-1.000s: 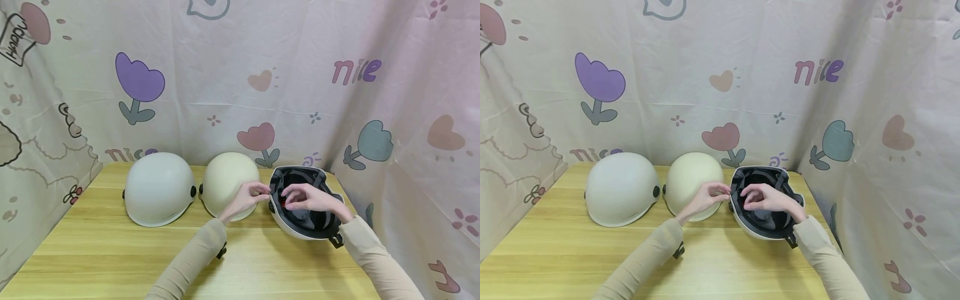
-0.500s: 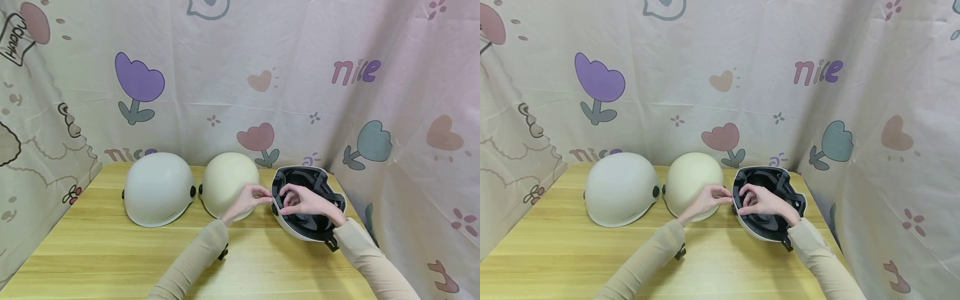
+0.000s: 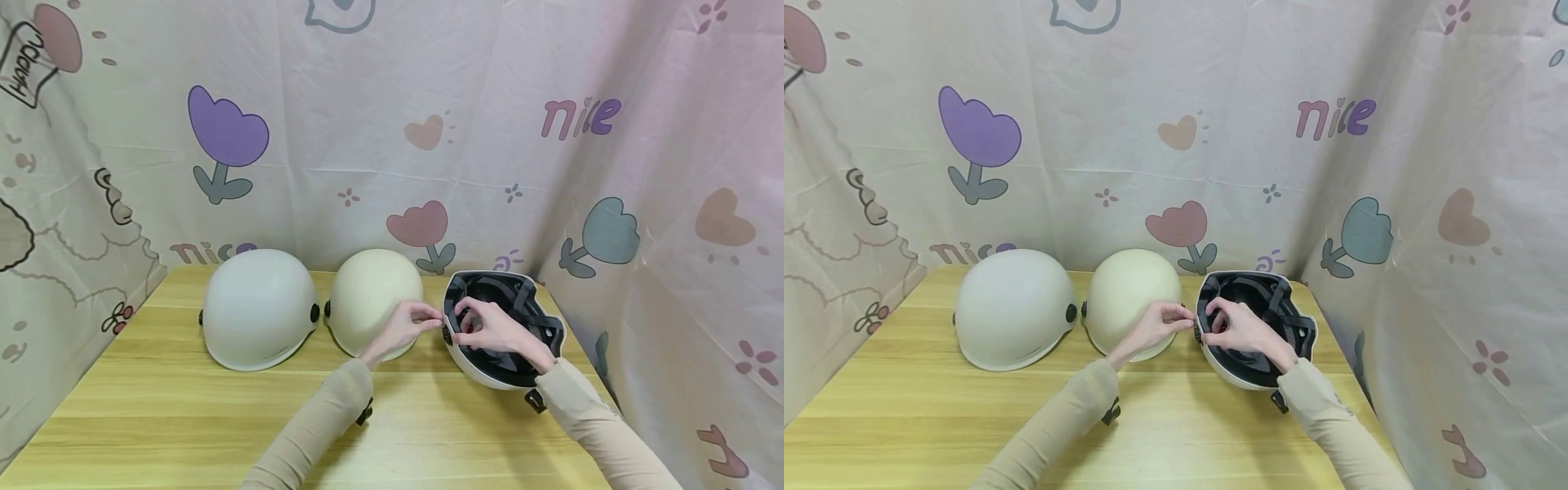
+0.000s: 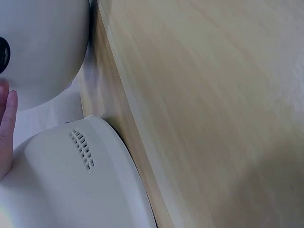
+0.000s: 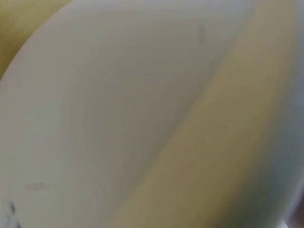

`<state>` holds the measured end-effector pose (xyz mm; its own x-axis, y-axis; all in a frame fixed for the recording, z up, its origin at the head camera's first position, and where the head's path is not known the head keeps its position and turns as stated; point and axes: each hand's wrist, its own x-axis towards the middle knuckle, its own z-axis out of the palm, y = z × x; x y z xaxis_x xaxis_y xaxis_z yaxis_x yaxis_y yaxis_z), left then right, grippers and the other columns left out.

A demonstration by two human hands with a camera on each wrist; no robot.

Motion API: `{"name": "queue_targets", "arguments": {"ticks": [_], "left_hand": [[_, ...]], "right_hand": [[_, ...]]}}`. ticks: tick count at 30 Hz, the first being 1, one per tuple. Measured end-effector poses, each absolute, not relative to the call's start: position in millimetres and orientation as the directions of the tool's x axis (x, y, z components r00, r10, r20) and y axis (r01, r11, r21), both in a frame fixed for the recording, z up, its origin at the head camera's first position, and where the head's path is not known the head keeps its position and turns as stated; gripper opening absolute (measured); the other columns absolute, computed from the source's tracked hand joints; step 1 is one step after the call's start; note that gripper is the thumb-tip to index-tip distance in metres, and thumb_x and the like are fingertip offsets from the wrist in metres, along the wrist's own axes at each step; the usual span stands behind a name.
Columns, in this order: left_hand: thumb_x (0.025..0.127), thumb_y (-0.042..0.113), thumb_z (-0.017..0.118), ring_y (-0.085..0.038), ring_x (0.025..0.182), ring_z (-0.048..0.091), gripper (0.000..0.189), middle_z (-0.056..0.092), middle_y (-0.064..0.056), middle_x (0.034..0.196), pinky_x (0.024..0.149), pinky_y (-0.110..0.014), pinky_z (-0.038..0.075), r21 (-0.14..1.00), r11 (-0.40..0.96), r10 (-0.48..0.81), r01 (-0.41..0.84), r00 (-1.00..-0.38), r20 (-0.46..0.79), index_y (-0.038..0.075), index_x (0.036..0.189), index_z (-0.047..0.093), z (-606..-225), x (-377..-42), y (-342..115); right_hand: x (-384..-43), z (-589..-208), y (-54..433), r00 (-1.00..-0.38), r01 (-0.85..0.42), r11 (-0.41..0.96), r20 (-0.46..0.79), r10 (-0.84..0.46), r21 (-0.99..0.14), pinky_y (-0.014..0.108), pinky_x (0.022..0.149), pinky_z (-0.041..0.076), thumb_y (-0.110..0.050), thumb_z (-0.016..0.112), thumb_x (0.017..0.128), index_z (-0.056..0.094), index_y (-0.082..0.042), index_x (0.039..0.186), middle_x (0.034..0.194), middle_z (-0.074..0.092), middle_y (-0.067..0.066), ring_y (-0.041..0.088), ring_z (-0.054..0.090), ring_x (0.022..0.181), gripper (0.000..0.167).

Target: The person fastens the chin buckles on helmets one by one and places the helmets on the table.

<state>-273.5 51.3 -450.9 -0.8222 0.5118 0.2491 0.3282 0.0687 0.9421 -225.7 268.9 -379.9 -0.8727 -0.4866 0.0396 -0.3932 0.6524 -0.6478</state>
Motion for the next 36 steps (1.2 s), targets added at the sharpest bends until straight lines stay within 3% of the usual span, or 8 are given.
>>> {"name": "queue_targets", "arguments": {"ticks": [6, 12, 22, 26, 30, 36], "left_hand": [[0.095, 0.002, 0.066, -0.029, 0.109, 0.071, 0.019, 0.073, -0.021, 0.116, 0.094, -0.025, 0.058, 0.959, 0.022, 0.535, 0.281, -0.814, 0.226, -0.003, 0.112, 0.073, -450.8, -272.9, 52.9], [0.094, 0.003, 0.067, -0.033, 0.118, 0.068, 0.024, 0.072, -0.019, 0.121, 0.102, -0.034, 0.056, 0.962, 0.034, 0.538, 0.272, -0.816, 0.212, 0.000, 0.118, 0.071, -450.5, -271.9, 53.0], [0.091, 0.003, 0.072, -0.043, 0.124, 0.062, 0.042, 0.062, -0.022, 0.136, 0.099, -0.039, 0.058, 0.966, 0.024, 0.548, 0.256, -0.812, 0.201, 0.000, 0.131, 0.063, -448.3, -271.7, 52.1], [0.087, 0.000, 0.075, -0.047, 0.134, 0.052, 0.065, 0.042, -0.024, 0.153, 0.105, -0.045, 0.053, 0.972, -0.005, 0.584, 0.234, -0.789, 0.193, -0.002, 0.146, 0.048, -445.6, -269.9, 53.2], [0.084, -0.001, 0.078, -0.042, 0.147, 0.036, 0.089, 0.017, -0.021, 0.167, 0.116, -0.045, 0.043, 0.978, 0.007, 0.645, 0.207, -0.748, 0.154, 0.002, 0.158, 0.027, -443.3, -267.4, 55.7], [0.090, 0.008, 0.075, -0.031, 0.153, 0.026, 0.096, 0.010, -0.013, 0.170, 0.122, -0.038, 0.034, 0.950, 0.073, 0.696, 0.303, -0.698, 0.169, 0.007, 0.161, 0.010, -440.9, -265.9, 57.1]], "right_hand": [[-226.1, -377.3, 267.3, -0.889, -0.409, 0.701, 0.080, -0.451, -0.585, 0.022, 0.058, 0.056, -0.015, 0.075, 0.085, 0.059, -0.006, 0.115, 0.081, 0.070, 0.005, 0.008, 0.063, 0.055, 0.035], [-227.3, -373.4, 267.9, -0.889, -0.418, 0.680, 0.120, -0.441, -0.603, 0.023, 0.053, 0.055, -0.010, 0.073, 0.084, 0.061, -0.004, 0.116, 0.076, 0.068, 0.005, 0.011, 0.063, 0.054, 0.034], [-231.4, -367.6, 273.7, -0.921, -0.365, 0.641, 0.164, -0.352, -0.675, 0.025, 0.054, 0.057, -0.004, 0.069, 0.086, 0.060, 0.003, 0.123, 0.081, 0.068, 0.011, 0.015, 0.066, 0.059, 0.038], [-231.3, -364.7, 275.1, -0.935, -0.344, 0.636, 0.188, -0.301, -0.691, 0.025, 0.055, 0.058, -0.004, 0.068, 0.087, 0.058, 0.005, 0.125, 0.083, 0.067, 0.014, 0.014, 0.067, 0.062, 0.040], [-229.8, -361.4, 274.8, -0.942, -0.332, 0.626, 0.211, -0.262, -0.706, 0.024, 0.055, 0.058, -0.003, 0.067, 0.087, 0.058, 0.007, 0.125, 0.082, 0.069, 0.015, 0.015, 0.068, 0.061, 0.041], [-232.0, -358.0, 277.0, -0.947, -0.319, 0.585, 0.227, -0.227, -0.746, 0.029, 0.056, 0.060, 0.001, 0.065, 0.087, 0.057, 0.009, 0.125, 0.078, 0.066, 0.011, 0.011, 0.067, 0.059, 0.040]]}}
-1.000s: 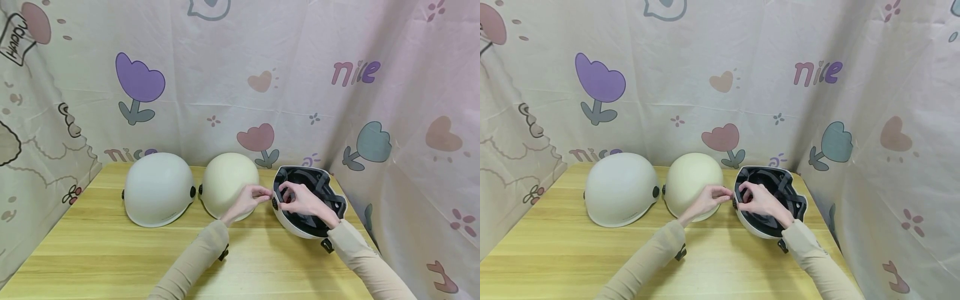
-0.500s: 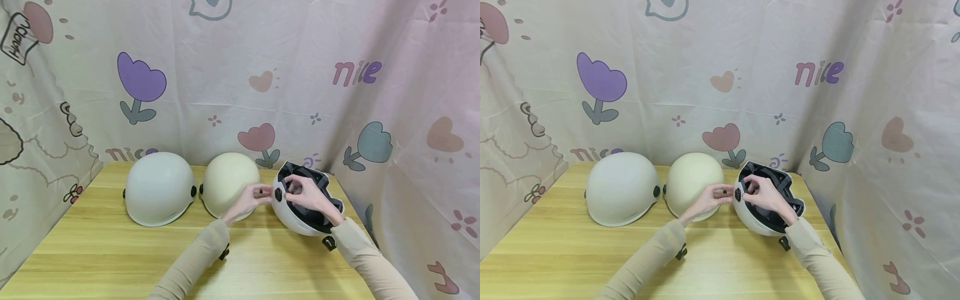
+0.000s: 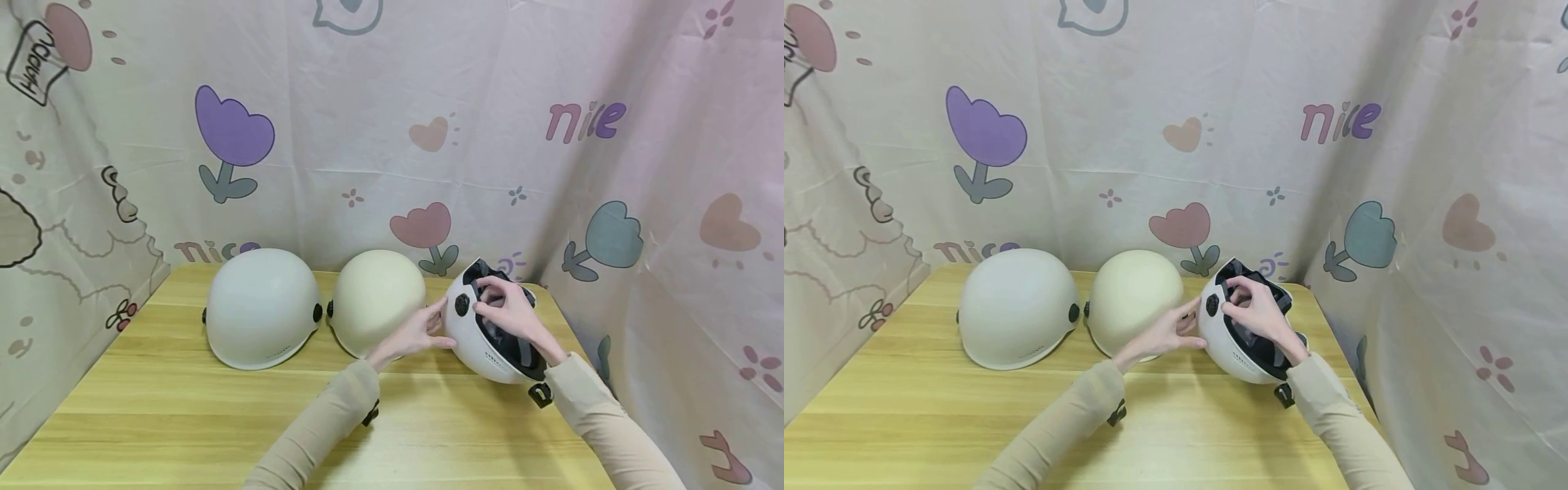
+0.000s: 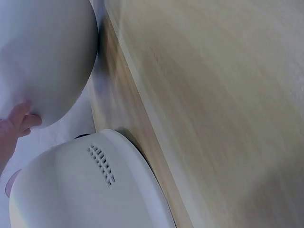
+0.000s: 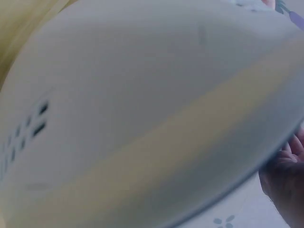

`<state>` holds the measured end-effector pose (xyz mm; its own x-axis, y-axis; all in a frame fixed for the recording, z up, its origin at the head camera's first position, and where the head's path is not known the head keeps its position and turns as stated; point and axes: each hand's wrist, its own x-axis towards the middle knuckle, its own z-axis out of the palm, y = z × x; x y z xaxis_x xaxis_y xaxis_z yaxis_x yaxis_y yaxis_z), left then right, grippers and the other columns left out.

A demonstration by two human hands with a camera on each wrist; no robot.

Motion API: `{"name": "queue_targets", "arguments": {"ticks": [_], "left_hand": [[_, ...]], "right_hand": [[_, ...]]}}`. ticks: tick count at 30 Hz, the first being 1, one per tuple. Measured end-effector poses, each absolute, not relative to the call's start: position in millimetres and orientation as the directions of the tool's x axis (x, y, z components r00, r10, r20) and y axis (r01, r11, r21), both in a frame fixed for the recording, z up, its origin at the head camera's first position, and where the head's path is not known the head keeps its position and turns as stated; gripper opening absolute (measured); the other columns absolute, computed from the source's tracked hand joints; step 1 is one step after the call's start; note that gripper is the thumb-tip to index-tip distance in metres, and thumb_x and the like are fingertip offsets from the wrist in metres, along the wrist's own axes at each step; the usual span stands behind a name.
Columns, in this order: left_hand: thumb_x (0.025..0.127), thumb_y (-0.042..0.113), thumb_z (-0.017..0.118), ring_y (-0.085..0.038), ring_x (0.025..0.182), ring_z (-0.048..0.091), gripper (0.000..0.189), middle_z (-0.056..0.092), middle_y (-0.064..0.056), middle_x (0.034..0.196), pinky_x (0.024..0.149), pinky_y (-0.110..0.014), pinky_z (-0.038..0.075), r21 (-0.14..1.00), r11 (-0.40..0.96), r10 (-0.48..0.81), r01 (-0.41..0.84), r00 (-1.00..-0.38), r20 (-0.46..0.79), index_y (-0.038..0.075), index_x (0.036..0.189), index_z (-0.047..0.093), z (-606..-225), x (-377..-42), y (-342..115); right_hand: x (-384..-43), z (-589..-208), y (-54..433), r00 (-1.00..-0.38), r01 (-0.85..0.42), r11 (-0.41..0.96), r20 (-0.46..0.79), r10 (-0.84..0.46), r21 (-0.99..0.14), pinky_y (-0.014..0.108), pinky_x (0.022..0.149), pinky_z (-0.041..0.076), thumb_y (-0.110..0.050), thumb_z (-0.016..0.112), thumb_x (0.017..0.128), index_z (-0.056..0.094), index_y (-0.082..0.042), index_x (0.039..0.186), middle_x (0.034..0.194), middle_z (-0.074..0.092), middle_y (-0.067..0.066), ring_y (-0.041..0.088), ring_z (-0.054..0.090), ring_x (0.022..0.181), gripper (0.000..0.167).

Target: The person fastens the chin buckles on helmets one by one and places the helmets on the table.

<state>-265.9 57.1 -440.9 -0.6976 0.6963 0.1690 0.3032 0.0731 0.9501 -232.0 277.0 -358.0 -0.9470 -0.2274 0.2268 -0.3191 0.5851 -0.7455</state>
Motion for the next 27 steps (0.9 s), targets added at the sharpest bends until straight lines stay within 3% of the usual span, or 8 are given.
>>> {"name": "queue_targets", "arguments": {"ticks": [7, 13, 27], "left_hand": [[0.097, 0.018, 0.067, -0.044, 0.145, 0.036, 0.088, 0.005, -0.011, 0.171, 0.119, -0.050, 0.036, 0.939, 0.118, 0.692, 0.324, -0.704, 0.156, 0.023, 0.163, 0.009, -442.7, -265.9, 53.9], [0.099, 0.025, 0.066, -0.047, 0.141, 0.042, 0.090, 0.000, -0.005, 0.172, 0.118, -0.050, 0.040, 0.947, 0.128, 0.700, 0.296, -0.703, 0.125, 0.034, 0.163, 0.003, -446.1, -265.9, 53.6], [0.097, 0.024, 0.069, -0.040, 0.148, 0.035, 0.098, -0.002, -0.009, 0.172, 0.116, -0.043, 0.042, 0.977, 0.068, 0.666, 0.203, -0.738, 0.107, 0.027, 0.163, -0.004, -446.8, -264.4, 58.0]], "right_hand": [[-234.9, -354.9, 286.2, -0.953, -0.301, 0.475, 0.242, -0.182, -0.827, 0.031, 0.062, 0.063, 0.005, 0.061, 0.089, 0.051, 0.015, 0.131, 0.077, 0.063, -0.006, 0.004, 0.066, 0.064, 0.044], [-234.5, -353.6, 290.3, -0.953, -0.301, 0.429, 0.248, -0.175, -0.851, 0.023, 0.063, 0.062, 0.004, 0.060, 0.090, 0.049, 0.017, 0.132, 0.077, 0.064, -0.013, 0.002, 0.066, 0.066, 0.044], [-235.1, -352.6, 301.9, -0.974, -0.227, 0.317, 0.212, -0.082, -0.921, 0.019, 0.067, 0.060, 0.002, 0.054, 0.094, 0.041, 0.018, 0.139, 0.080, 0.065, -0.020, -0.001, 0.066, 0.074, 0.050]]}}
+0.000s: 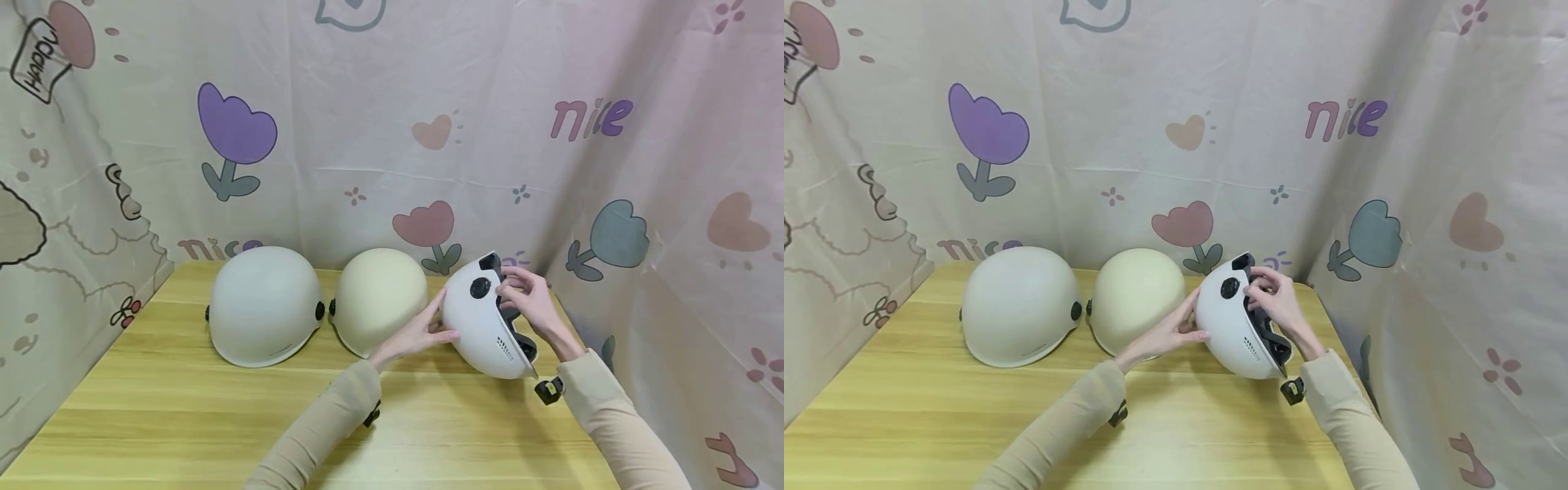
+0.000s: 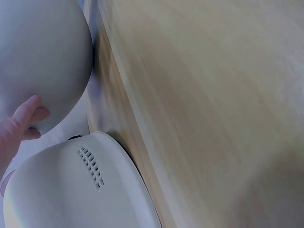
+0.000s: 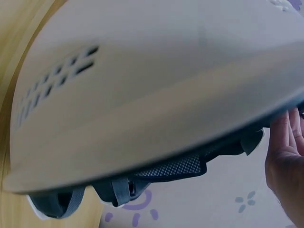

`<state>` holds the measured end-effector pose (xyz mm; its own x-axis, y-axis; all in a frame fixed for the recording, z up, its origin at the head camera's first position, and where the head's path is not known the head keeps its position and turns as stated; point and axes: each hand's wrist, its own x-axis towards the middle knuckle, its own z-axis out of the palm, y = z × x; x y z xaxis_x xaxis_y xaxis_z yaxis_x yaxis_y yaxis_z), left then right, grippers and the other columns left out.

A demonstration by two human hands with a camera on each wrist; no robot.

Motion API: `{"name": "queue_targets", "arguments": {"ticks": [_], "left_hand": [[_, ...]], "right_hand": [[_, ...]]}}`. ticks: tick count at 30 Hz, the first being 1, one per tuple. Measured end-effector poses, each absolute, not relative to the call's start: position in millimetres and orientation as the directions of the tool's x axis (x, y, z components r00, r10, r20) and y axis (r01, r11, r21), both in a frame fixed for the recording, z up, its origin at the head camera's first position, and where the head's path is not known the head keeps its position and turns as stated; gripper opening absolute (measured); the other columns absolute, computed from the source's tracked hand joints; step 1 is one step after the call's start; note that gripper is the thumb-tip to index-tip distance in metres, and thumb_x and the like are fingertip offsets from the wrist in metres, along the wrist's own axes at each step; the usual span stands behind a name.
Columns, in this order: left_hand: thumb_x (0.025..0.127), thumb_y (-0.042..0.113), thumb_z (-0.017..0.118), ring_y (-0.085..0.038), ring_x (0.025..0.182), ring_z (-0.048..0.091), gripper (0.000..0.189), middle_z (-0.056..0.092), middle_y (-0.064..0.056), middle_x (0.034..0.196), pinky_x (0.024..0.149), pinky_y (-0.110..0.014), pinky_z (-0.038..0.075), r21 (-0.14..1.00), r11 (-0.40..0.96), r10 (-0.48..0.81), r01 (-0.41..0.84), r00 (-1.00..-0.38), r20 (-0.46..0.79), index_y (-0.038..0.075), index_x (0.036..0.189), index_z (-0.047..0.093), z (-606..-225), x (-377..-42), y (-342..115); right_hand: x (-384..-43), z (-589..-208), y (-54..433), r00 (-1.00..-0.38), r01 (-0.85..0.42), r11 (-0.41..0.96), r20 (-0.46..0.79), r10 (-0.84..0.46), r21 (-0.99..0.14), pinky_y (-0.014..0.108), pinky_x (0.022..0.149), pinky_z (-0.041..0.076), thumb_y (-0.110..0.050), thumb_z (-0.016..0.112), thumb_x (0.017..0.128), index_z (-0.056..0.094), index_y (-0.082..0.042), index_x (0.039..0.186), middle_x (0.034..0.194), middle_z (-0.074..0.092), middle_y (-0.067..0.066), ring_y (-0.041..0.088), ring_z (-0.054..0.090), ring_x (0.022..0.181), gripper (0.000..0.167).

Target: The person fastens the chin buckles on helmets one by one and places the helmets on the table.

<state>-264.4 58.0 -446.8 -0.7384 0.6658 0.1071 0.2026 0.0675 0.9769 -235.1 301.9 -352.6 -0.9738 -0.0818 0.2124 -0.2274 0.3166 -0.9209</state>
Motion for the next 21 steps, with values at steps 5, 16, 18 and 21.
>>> {"name": "queue_targets", "arguments": {"ticks": [5, 16, 18, 21], "left_hand": [[0.097, 0.020, 0.069, -0.040, 0.151, 0.031, 0.102, 0.000, -0.014, 0.171, 0.118, -0.045, 0.039, 0.980, 0.050, 0.673, 0.190, -0.732, 0.108, 0.026, 0.163, -0.009, -448.3, -265.0, 59.7], [0.097, 0.020, 0.069, -0.037, 0.153, 0.026, 0.103, 0.002, -0.017, 0.170, 0.123, -0.045, 0.031, 0.972, 0.067, 0.666, 0.223, -0.736, 0.123, 0.020, 0.162, -0.011, -452.0, -267.1, 61.2], [0.097, 0.021, 0.069, -0.037, 0.153, 0.026, 0.103, 0.003, -0.017, 0.170, 0.123, -0.046, 0.030, 0.972, 0.069, 0.662, 0.227, -0.739, 0.125, 0.018, 0.162, -0.011, -452.0, -267.1, 60.8], [0.097, 0.025, 0.068, -0.033, 0.155, 0.024, 0.102, 0.004, -0.016, 0.170, 0.125, -0.044, 0.027, 0.970, 0.085, 0.653, 0.228, -0.748, 0.119, 0.019, 0.162, -0.010, -451.9, -267.3, 59.4]], "right_hand": [[-235.7, -352.8, 309.8, -0.981, -0.195, 0.205, 0.190, -0.044, -0.959, 0.016, 0.066, 0.060, 0.001, 0.053, 0.097, 0.036, 0.020, 0.141, 0.083, 0.066, -0.016, 0.000, 0.065, 0.072, 0.050], [-238.8, -357.3, 319.3, -0.978, -0.198, -0.078, 0.203, -0.058, -0.977, 0.018, 0.065, 0.061, 0.004, 0.048, 0.099, 0.056, -0.011, 0.115, 0.088, 0.072, -0.005, 0.006, 0.071, 0.070, 0.024], [-239.2, -358.4, 320.5, -0.975, -0.203, -0.111, 0.211, -0.069, -0.973, 0.019, 0.066, 0.061, 0.005, 0.048, 0.099, 0.056, -0.011, 0.115, 0.089, 0.072, -0.004, 0.007, 0.072, 0.070, 0.024], [-240.5, -359.8, 322.3, -0.975, -0.193, -0.161, 0.208, -0.078, -0.968, 0.019, 0.065, 0.061, 0.005, 0.045, 0.099, 0.053, -0.009, 0.118, 0.090, 0.070, -0.003, 0.009, 0.072, 0.070, 0.024]]}}
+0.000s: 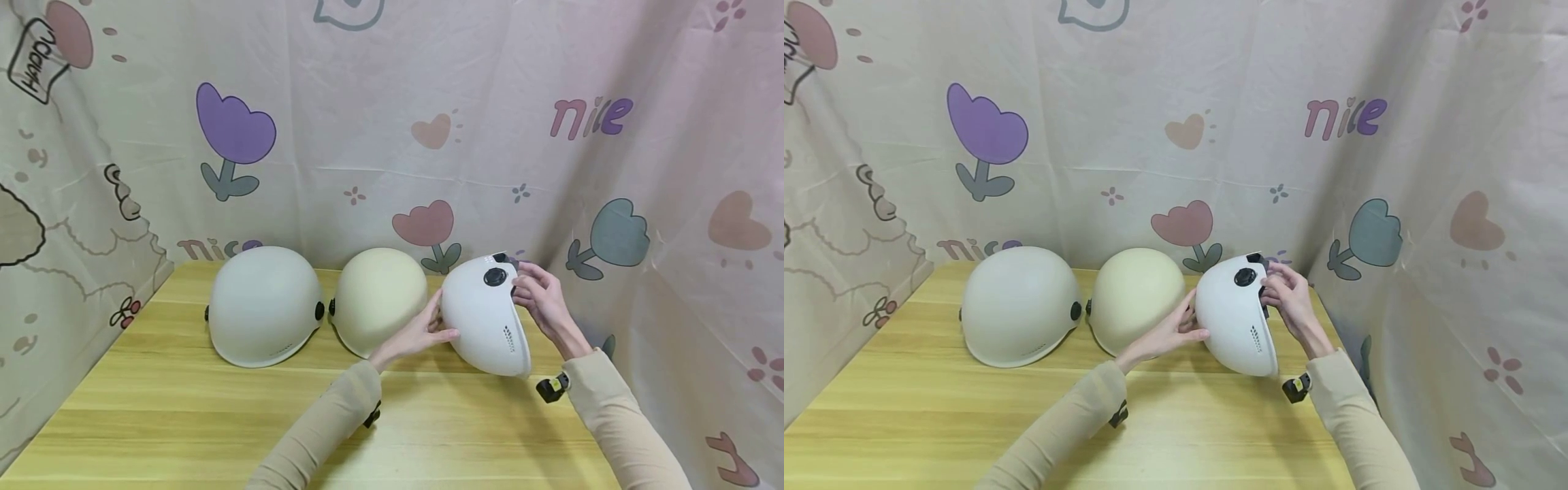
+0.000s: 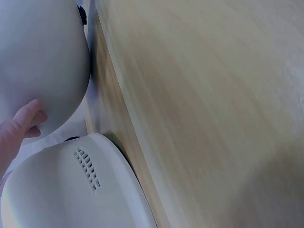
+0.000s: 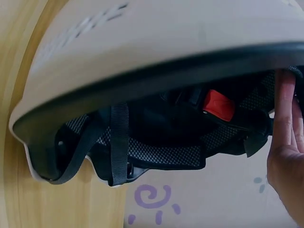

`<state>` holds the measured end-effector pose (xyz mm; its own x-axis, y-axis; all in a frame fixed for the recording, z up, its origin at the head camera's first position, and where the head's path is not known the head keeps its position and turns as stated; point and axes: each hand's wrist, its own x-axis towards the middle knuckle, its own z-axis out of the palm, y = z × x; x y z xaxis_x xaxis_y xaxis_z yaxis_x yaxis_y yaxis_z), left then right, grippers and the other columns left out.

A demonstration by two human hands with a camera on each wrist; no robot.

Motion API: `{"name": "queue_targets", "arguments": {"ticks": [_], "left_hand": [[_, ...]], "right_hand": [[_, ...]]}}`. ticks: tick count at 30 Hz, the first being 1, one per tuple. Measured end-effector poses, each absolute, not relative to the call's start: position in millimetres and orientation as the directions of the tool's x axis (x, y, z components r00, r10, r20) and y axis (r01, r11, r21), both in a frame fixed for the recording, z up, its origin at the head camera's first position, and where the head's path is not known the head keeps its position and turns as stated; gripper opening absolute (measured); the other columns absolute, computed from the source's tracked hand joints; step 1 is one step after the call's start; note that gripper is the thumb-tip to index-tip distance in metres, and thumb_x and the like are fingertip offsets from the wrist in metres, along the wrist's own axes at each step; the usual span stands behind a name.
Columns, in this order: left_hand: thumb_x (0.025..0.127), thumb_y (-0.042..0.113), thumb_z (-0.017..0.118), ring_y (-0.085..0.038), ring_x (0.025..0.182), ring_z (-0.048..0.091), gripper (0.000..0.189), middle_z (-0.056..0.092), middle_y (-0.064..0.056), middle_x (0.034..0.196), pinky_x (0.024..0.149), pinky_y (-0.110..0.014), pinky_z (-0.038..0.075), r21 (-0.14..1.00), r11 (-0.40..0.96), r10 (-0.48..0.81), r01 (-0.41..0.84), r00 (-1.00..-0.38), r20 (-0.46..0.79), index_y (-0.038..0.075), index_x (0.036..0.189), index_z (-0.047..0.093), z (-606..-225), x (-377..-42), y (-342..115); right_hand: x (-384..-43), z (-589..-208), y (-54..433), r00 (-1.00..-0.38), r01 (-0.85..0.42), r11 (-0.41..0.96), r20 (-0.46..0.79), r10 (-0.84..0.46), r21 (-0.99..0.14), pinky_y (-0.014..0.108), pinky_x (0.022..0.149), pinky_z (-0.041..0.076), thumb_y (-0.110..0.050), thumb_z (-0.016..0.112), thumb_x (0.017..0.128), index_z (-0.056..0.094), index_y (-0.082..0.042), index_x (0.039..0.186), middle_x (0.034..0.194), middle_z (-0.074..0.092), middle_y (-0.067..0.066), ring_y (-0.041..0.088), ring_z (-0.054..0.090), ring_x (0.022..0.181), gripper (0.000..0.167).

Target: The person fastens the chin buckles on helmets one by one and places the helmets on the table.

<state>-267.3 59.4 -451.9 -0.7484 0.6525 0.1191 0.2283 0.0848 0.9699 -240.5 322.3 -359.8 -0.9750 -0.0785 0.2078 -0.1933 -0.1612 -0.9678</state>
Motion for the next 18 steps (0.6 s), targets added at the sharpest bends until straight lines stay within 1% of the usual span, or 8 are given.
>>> {"name": "queue_targets", "arguments": {"ticks": [6, 11, 14, 18], "left_hand": [[0.100, 0.028, 0.064, -0.026, 0.157, 0.015, 0.097, -0.001, -0.012, 0.170, 0.127, -0.039, 0.022, 0.970, 0.071, 0.644, 0.232, -0.754, 0.133, 0.016, 0.162, -0.009, -451.6, -268.1, 59.2], [0.100, 0.030, 0.063, -0.025, 0.157, 0.014, 0.094, -0.001, -0.013, 0.170, 0.126, -0.036, 0.022, 0.972, 0.081, 0.622, 0.219, -0.773, 0.123, 0.015, 0.163, -0.005, -450.3, -268.2, 59.9], [0.100, 0.032, 0.064, -0.025, 0.157, 0.015, 0.095, 0.000, -0.013, 0.170, 0.126, -0.035, 0.023, 0.971, 0.098, 0.620, 0.219, -0.776, 0.113, 0.015, 0.163, -0.005, -449.6, -267.8, 60.1], [0.100, 0.036, 0.064, -0.026, 0.156, 0.016, 0.096, 0.001, -0.014, 0.169, 0.126, -0.036, 0.025, 0.966, 0.120, 0.622, 0.227, -0.776, 0.105, 0.017, 0.163, -0.006, -449.6, -267.6, 60.1]], "right_hand": [[-242.6, -362.7, 326.1, -0.986, -0.148, -0.272, 0.164, -0.037, -0.951, 0.022, 0.068, 0.062, 0.005, 0.042, 0.100, 0.046, -0.010, 0.121, 0.095, 0.068, -0.001, 0.013, 0.074, 0.073, 0.026], [-242.7, -362.9, 327.1, -0.990, -0.130, -0.270, 0.139, -0.015, -0.954, 0.023, 0.074, 0.063, -0.001, 0.044, 0.103, 0.042, -0.014, 0.134, 0.109, 0.063, 0.000, 0.013, 0.074, 0.080, 0.034], [-242.6, -362.9, 327.8, -0.990, -0.129, -0.258, 0.141, -0.026, -0.958, 0.023, 0.076, 0.063, -0.002, 0.044, 0.104, 0.047, -0.017, 0.137, 0.116, 0.062, -0.001, 0.012, 0.074, 0.084, 0.036], [-242.4, -362.8, 329.4, -0.988, -0.132, -0.289, 0.148, -0.033, -0.948, 0.023, 0.077, 0.063, -0.001, 0.044, 0.104, 0.062, -0.016, 0.127, 0.117, 0.067, -0.002, 0.013, 0.075, 0.085, 0.033]]}}
